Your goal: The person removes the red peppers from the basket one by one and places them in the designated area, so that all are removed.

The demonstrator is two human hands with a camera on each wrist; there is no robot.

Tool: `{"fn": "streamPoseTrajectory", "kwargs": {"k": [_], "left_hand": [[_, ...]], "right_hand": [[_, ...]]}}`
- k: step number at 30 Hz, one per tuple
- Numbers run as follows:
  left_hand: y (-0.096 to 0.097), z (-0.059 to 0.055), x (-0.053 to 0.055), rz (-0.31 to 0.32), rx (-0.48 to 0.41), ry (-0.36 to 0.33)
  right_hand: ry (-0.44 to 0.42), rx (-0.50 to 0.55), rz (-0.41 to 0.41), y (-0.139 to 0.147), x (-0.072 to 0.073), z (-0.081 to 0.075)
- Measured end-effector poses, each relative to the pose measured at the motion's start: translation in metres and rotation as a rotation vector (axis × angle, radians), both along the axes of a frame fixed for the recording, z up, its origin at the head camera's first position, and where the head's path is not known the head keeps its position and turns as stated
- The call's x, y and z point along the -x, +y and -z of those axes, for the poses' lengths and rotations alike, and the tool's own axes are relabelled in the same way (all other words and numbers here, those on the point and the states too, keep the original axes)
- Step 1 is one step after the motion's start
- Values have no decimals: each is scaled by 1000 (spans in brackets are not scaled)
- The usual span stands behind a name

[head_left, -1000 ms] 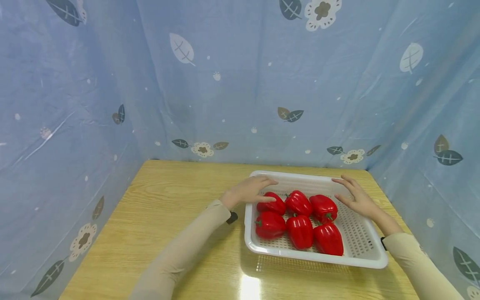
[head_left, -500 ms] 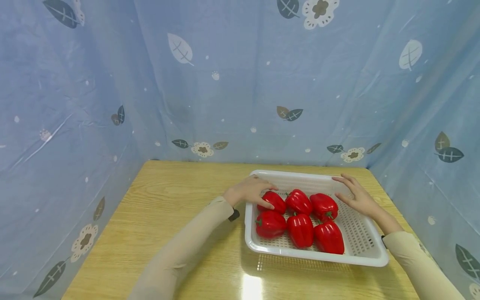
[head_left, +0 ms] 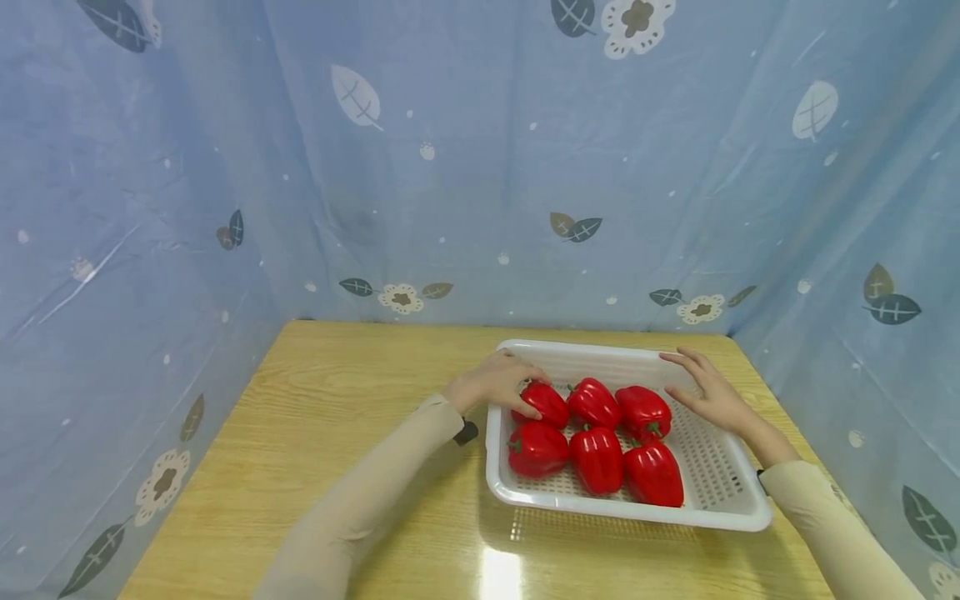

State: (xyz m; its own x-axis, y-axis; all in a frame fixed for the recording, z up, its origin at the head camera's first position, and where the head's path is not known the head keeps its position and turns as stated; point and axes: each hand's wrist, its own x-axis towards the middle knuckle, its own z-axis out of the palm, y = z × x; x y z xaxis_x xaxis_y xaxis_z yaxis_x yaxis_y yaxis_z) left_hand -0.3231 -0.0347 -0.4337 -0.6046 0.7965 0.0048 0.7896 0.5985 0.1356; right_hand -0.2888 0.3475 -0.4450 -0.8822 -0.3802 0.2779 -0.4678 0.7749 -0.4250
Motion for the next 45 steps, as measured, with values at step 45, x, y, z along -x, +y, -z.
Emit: {"fn": "streamPoseTrajectory", "kwargs": {"k": [45], "left_hand": [[-26, -18, -13, -45, -404, -155]], "right_hand": [[23, 24, -16, -2, 1, 0]]}}
